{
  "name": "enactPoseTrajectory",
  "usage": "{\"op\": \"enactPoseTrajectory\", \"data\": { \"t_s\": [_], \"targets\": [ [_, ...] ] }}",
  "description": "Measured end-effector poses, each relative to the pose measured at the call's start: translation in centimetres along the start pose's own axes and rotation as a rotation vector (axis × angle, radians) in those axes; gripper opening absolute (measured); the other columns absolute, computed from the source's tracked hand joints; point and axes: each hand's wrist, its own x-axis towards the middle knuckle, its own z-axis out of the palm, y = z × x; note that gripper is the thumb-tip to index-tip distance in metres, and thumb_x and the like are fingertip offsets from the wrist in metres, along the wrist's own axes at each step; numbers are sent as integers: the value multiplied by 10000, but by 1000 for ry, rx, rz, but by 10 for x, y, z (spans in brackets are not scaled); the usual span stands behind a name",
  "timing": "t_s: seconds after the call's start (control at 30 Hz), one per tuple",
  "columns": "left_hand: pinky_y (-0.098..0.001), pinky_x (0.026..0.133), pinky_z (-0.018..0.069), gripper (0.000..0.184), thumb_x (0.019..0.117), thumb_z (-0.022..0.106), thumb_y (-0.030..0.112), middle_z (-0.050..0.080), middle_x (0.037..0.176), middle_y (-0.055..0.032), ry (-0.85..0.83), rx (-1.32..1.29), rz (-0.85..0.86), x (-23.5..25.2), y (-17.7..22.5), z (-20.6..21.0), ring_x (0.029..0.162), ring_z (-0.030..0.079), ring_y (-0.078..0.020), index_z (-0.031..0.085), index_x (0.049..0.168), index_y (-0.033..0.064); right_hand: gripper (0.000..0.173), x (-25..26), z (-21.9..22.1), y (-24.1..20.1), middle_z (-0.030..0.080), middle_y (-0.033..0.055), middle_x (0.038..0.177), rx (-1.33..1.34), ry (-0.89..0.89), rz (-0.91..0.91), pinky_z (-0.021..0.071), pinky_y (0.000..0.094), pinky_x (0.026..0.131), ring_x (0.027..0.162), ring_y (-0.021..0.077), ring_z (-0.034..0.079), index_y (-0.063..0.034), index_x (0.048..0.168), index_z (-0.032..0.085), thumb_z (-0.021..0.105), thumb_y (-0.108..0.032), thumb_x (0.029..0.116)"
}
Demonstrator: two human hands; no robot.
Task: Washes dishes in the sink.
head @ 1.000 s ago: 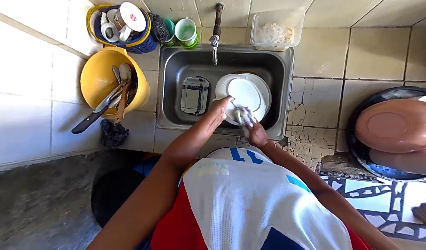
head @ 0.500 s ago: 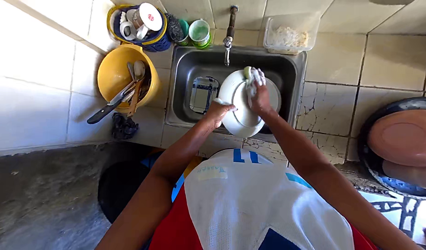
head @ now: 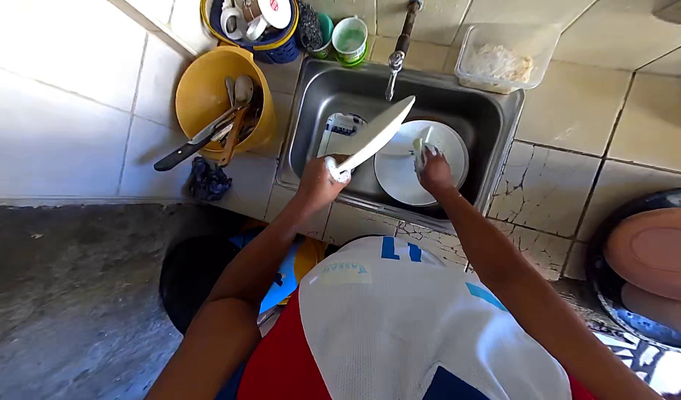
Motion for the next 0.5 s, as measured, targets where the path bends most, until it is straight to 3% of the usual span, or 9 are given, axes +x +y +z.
{"op": "enactPoseTrajectory", "data": {
  "t_s": [0.07, 0.13, 0.27, 0.37, 0.43, 0.5],
  "targets": [
    [-524, 1034, 515, 371, 987, 575, 66, 683, 1328, -132, -77, 194, 107, 10, -33, 19, 1211, 669, -304, 672, 1345, 79, 591, -11, 16, 30, 350, 304, 1602, -149, -57, -29, 352, 674, 1147, 1475, 524, 334, -5, 1539, 431, 577, -163, 988],
    [-516, 1077, 486, 457, 1021, 473, 9, 583, 1473, -117, -148, 369, 94, 24, -71, 49, 1331, 587, -313, 589, 1450, 116, 598, -18, 22, 48, 299, 286, 1637, -233, -77, -33, 321, 708, 1150, 1481, 553, 296, -46, 1560, 414, 569, -196, 1002],
    [-524, 1124, 442, 426, 1018, 437, -48, 556, 1487, -172, -130, 508, 161, 46, -136, 101, 1380, 530, -368, 595, 1408, 17, 565, -23, 19, 55, 295, 268, 1646, -282, -97, -6, 310, 696, 1163, 1477, 551, 308, -91, 1565, 425, 529, -243, 1031],
    [-540, 1150, 408, 428, 1027, 423, -44, 530, 1510, -177, -161, 559, 147, 58, -153, 126, 1410, 495, -371, 563, 1430, -3, 579, -25, 11, 53, 305, 271, 1640, -298, -73, -8, 298, 685, 1173, 1486, 541, 300, -101, 1587, 389, 507, -245, 1039],
    [-567, 1151, 389, 468, 1045, 403, -19, 447, 1574, -183, -236, 611, 52, 70, -153, 131, 1454, 429, -389, 468, 1507, 10, 587, -24, 9, 55, 296, 262, 1648, -307, -80, 6, 291, 677, 1181, 1496, 529, 290, -113, 1595, 376, 507, -235, 1036],
    [-672, 1130, 351, 559, 1058, 381, 6, 274, 1673, -157, -346, 653, -77, 79, -153, 136, 1498, 332, -429, 289, 1608, 49, 590, -24, 6, 58, 292, 258, 1651, -318, -97, 5, 288, 684, 1182, 1499, 527, 286, -118, 1600, 370, 506, -223, 1036]
  ]
}}
